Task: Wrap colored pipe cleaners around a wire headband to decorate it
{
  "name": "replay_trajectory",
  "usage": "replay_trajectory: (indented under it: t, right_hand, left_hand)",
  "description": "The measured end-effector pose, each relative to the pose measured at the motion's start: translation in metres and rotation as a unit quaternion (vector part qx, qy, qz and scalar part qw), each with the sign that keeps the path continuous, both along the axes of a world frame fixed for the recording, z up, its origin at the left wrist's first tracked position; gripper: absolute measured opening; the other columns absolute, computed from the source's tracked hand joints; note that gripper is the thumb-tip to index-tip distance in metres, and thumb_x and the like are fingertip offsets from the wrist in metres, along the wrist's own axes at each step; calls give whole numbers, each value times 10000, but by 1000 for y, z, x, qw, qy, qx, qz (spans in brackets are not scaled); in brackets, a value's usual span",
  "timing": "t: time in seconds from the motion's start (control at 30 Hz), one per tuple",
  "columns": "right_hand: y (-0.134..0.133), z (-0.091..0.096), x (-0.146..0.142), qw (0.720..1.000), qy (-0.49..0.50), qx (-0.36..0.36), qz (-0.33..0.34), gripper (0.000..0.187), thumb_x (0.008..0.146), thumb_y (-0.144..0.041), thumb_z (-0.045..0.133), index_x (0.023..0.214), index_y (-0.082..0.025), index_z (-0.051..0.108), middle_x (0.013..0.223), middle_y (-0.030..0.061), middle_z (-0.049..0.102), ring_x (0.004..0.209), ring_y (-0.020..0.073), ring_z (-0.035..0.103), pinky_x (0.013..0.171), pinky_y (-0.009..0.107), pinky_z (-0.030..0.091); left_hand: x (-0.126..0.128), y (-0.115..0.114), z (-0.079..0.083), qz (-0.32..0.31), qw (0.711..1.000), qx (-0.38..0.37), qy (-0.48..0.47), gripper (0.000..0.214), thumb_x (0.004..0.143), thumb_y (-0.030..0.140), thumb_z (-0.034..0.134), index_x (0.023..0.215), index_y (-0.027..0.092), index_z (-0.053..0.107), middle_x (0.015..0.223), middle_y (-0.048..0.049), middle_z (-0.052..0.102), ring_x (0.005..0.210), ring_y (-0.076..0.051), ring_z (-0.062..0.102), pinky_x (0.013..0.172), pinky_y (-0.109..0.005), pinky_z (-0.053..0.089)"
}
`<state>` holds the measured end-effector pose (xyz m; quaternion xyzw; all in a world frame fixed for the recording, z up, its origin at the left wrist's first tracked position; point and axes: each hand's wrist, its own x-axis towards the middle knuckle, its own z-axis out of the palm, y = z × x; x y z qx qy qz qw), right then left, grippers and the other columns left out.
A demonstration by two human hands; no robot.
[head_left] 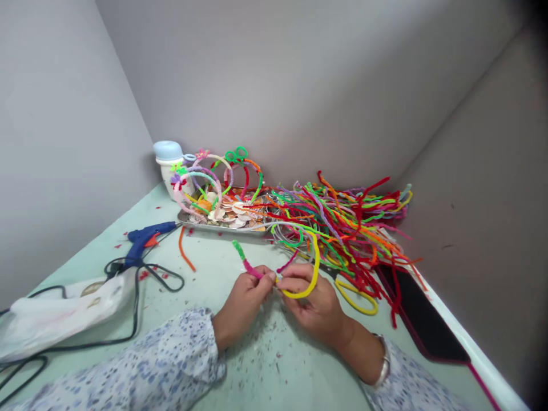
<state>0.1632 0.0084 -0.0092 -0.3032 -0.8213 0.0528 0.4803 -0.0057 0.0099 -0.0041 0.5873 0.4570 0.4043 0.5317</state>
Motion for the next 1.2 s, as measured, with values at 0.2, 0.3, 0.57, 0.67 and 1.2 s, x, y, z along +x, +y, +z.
replay_trajectory:
  t: [0.2,0.3,0.57,0.67,1.2]
  right_hand:
    - [-1,0,1,999,-21,30,29,293,795,-69,588,1014,-248,668,994,67,632,813,148,648,685,260,553]
    - [-1,-1,2,998,-21,30,46,329,803,-58,572,1052,-252,663,1024,68,629,792,131,649,677,243,560]
    - [3,-3,0,998,-42,6,-47,342,818,-73,582,1129,-206,627,1059,92,644,939,179,653,780,290,559]
    - [3,-4,1,997,-53,0,-55,294,822,-79,580,1080,-204,645,1023,84,654,910,177,652,760,290,552]
    - [1,-5,-6,997,-3,-52,-58,209,856,-95,561,1002,-211,655,922,53,672,871,171,644,765,290,530]
  left_hand:
    - [0,4,-5,33,999,-25,-16,244,846,351,477,677,175,477,537,68,343,518,-94,311,498,-213,254]
    - [0,6,-6,38,999,-31,-21,259,841,370,477,670,177,461,535,71,341,519,-94,309,503,-216,256]
    - [1,4,2,16,1000,5,9,270,852,334,460,632,180,436,569,59,365,555,-102,333,545,-230,278]
    - [1,2,0,8,1000,4,14,293,884,361,441,652,182,432,572,61,350,554,-104,331,547,-233,278]
    - [3,-4,0,25,994,83,61,230,909,312,421,746,171,503,685,15,462,683,-147,434,657,-268,349]
